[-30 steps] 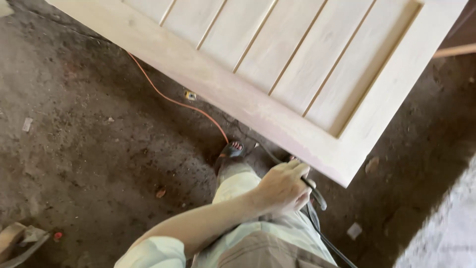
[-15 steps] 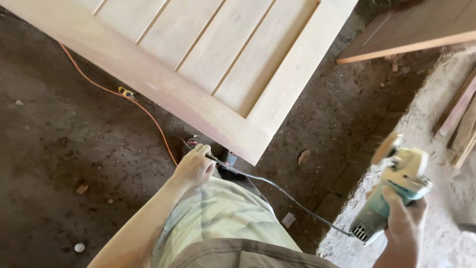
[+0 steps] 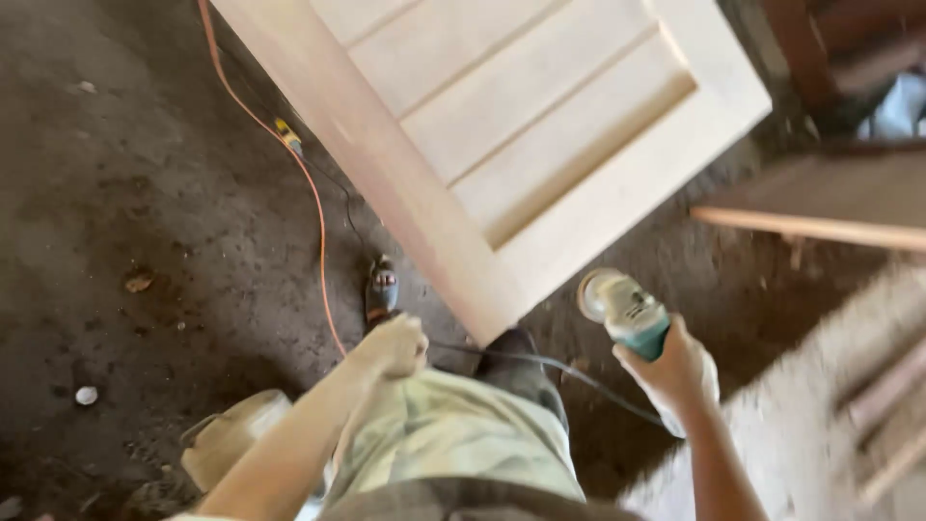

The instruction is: Sanding a wooden door using an angle grinder with a sanding disc attachment.

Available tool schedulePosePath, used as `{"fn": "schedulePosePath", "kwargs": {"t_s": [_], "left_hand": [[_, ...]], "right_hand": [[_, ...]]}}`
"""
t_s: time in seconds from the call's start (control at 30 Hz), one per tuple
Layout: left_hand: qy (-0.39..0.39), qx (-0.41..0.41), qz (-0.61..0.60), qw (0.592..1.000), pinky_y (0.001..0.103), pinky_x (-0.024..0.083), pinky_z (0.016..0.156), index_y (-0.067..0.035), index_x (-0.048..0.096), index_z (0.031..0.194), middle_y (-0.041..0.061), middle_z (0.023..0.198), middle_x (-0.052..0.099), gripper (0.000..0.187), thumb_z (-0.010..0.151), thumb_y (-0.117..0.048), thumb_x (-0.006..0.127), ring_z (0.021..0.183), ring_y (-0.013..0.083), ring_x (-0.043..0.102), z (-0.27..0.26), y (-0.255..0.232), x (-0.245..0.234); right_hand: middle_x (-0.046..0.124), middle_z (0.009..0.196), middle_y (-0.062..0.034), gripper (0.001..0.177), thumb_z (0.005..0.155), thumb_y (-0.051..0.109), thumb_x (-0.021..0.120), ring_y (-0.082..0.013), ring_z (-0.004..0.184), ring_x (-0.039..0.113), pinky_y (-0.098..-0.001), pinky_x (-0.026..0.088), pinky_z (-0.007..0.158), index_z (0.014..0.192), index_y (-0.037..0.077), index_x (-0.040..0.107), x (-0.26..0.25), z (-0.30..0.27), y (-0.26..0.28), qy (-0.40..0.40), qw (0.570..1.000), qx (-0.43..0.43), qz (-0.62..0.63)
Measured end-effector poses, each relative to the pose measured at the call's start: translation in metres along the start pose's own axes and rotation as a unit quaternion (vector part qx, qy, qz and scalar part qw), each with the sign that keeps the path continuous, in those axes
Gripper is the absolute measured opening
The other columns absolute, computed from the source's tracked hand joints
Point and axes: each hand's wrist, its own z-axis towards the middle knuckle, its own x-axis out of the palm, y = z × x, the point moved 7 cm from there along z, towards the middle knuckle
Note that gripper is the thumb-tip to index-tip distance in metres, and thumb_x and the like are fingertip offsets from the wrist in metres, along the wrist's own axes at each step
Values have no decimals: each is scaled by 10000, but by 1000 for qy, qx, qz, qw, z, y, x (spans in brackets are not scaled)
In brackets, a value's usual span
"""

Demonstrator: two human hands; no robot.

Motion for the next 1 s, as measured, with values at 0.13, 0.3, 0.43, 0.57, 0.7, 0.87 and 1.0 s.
{"fn": "schedulePosePath", "kwargs": {"t_s": [0.13,0.3,0.43,0.57,0.7,0.87,1.0], "left_hand": [[20,-254,-53,966,462,548,907,-110,722,877,151,1050,705,132,787,-174,650,1037,359,669,-10,1,46],[-290,-396,-272,828,467,523,915,-33,611,1090,213,1045,699,307,906,-277,643,1055,392,670,16,14,84],[-502,-453,-338,655,458,502,926,8,452,1335,215,1143,668,546,975,-364,624,1083,384,659,42,5,62],[-530,-579,-239,572,507,495,922,-17,541,1291,263,1173,626,498,1011,-422,613,1077,431,630,86,17,73],[-486,-672,-236,507,560,478,890,-52,515,1270,255,1173,621,504,1035,-498,508,1074,435,631,94,-6,62],[-484,-690,-243,480,611,459,844,-78,502,1224,217,1166,650,418,1067,-458,430,972,449,662,97,-31,31],[-490,-683,-253,480,560,530,789,-97,503,1221,180,1161,681,404,1095,-474,429,960,420,690,98,-23,45]], "right_hand": [[744,987,-220,741,737,562,802,-401,893,742,-522,603,780,1213,53,550,43,45,-1,92,994,-46,-41],[732,979,-216,720,746,531,795,-399,875,738,-524,590,772,1199,40,526,89,112,9,128,980,-154,-22],[715,978,-223,696,777,509,784,-421,883,713,-551,564,764,1204,37,503,111,115,22,165,966,-196,-30],[703,979,-223,675,779,469,776,-427,883,704,-559,555,761,1198,29,482,132,127,36,172,957,-233,-32],[696,986,-225,658,783,432,775,-439,887,695,-568,545,768,1203,29,469,142,123,46,171,950,-260,-34],[690,997,-221,644,788,429,776,-439,880,693,-570,544,758,1194,32,472,144,125,51,176,943,-275,-67],[697,992,-206,646,782,426,778,-435,868,695,-571,544,738,1206,40,481,146,128,52,170,941,-287,-61]]}}
